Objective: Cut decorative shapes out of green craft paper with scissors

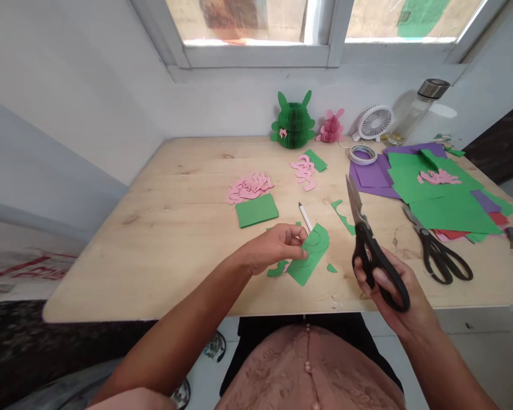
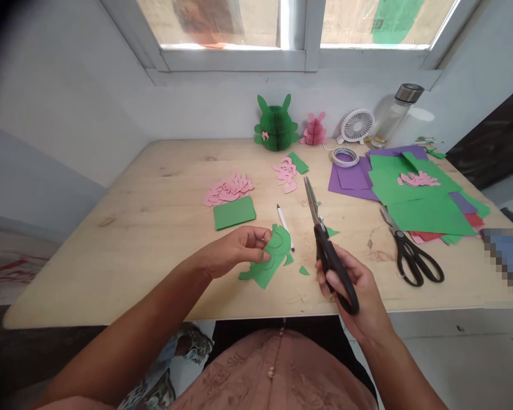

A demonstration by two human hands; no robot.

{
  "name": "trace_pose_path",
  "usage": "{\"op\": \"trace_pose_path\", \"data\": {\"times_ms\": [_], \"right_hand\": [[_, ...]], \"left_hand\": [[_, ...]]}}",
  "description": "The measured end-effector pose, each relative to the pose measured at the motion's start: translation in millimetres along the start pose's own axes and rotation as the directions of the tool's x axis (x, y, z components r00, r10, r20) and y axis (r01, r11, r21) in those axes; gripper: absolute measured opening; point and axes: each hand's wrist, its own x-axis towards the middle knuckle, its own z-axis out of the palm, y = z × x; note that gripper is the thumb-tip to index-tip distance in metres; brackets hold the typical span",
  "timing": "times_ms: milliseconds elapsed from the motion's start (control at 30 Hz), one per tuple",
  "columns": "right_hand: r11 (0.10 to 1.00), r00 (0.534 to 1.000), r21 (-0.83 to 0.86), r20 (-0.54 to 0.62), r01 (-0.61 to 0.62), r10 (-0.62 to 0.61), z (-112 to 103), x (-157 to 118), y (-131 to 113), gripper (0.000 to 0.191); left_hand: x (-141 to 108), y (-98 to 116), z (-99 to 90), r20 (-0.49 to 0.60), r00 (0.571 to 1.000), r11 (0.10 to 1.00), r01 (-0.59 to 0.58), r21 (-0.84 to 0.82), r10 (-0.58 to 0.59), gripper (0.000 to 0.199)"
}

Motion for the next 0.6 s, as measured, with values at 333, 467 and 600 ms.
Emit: {"op": "trace_pose_path", "data": {"times_ms": [333,467,600], "right_hand": [[0.989,0.992,-0.091,-0.052,0.113,-0.118,23.9,30.2,8.1,0.049],[0.957,0.973,-0.212,-0.078,0.198,-0.218,23.6,31.4,13.5,0.052],[0.929,0.965,-0.296,-0.071,0.220,-0.252,22.4,33.0,20.2,0.056]], "left_hand": [[9.9,19.6,0.9,0.130,0.988,0.977,0.051,0.209,-0.079,0.010],[11.9,22.3,6.7,0.085,0.994,0.980,0.053,0.192,-0.070,0.008],[11.9,19.0,6.5,0.032,0.999,0.980,0.030,0.196,-0.036,0.012]]}}
